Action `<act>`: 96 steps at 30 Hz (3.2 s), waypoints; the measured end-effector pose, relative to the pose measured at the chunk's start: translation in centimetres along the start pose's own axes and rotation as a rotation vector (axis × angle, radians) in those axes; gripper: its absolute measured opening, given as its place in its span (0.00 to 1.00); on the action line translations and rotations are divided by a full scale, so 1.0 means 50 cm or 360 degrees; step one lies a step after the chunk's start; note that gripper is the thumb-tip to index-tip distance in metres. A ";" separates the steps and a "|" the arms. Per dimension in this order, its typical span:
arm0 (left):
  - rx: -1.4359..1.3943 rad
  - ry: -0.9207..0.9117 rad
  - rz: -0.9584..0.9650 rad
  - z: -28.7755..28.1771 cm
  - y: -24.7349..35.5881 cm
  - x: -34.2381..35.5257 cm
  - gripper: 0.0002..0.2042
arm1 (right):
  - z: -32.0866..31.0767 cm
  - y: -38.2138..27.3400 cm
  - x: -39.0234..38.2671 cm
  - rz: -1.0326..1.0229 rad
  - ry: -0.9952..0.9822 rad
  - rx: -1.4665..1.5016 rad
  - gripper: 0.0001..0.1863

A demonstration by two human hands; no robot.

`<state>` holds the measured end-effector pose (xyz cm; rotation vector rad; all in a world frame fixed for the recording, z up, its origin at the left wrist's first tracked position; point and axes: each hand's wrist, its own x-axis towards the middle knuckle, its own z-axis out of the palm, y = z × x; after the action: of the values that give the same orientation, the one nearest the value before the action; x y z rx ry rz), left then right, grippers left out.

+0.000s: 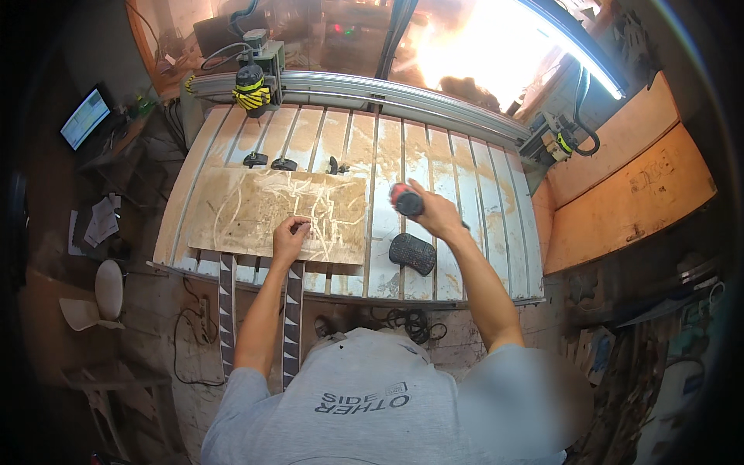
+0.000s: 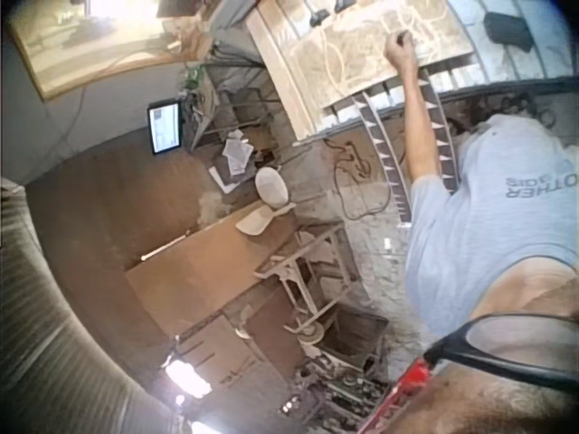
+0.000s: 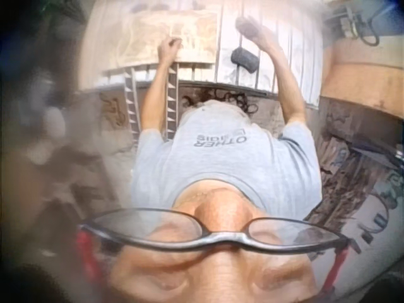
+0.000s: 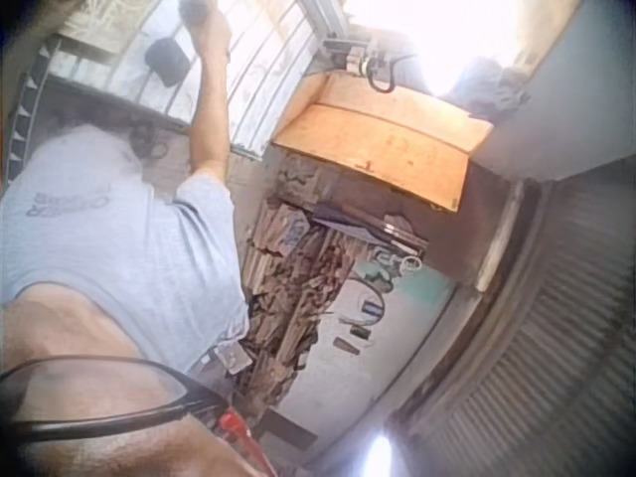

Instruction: The person secures two guitar neck blanks and a fretboard template to a CNC machine bed, then uses a cordless drill to fasten them into place.

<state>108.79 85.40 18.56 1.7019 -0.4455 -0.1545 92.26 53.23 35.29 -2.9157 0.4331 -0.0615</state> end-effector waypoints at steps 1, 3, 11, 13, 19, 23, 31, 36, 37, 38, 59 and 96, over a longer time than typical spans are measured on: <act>-0.0143 0.0028 -0.0090 0.002 -0.007 0.004 0.06 | 0.015 0.047 -0.005 -0.0001 0.0078 -0.0096 0.47; -0.0256 0.0060 -0.0170 -0.003 -0.011 0.014 0.06 | 0.027 0.100 -0.018 0.0204 -0.0017 -0.0301 0.47; -0.0545 0.0020 -0.0406 -0.016 0.013 0.014 0.08 | 0.187 0.328 -0.120 0.0379 0.0078 -0.0733 0.54; -0.0522 -0.0004 -0.0391 -0.020 0.006 0.014 0.08 | 0.200 0.337 -0.144 0.0325 0.0091 -0.0643 0.53; -0.0595 -0.0008 -0.0440 -0.023 0.015 0.015 0.09 | 0.179 0.341 -0.158 0.0301 -0.0077 -0.0189 0.62; -0.0503 -0.0043 -0.0523 -0.024 0.028 0.022 0.09 | 0.133 0.342 -0.101 0.0340 -0.0353 -0.0200 0.46; -0.0727 -0.0069 -0.0509 -0.020 0.032 0.026 0.06 | 0.171 -0.179 0.078 -0.0197 -0.0107 0.1398 0.19; -0.0736 -0.0088 -0.0591 -0.032 0.021 0.029 0.07 | 0.255 -0.353 0.106 -0.0724 0.0100 0.1322 0.21; -0.0698 -0.0053 -0.0613 -0.034 0.014 0.029 0.08 | 0.270 -0.367 0.107 -0.0680 0.0099 0.1316 0.19; -0.0674 -0.0039 -0.0630 -0.026 0.013 0.031 0.09 | 0.280 -0.366 0.106 -0.0620 0.0111 0.1292 0.17; -0.0365 -0.0163 -0.0435 -0.007 0.036 0.010 0.14 | 0.321 0.214 0.153 0.0492 0.0525 0.0541 0.06; 0.1628 0.0321 -0.0006 -0.063 0.018 -0.061 0.47 | 0.183 0.367 -0.163 -0.0061 0.0019 0.0492 0.45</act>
<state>106.90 89.32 19.58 2.6832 -0.3888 0.2991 79.90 40.08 22.61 -2.6206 0.3362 -0.1387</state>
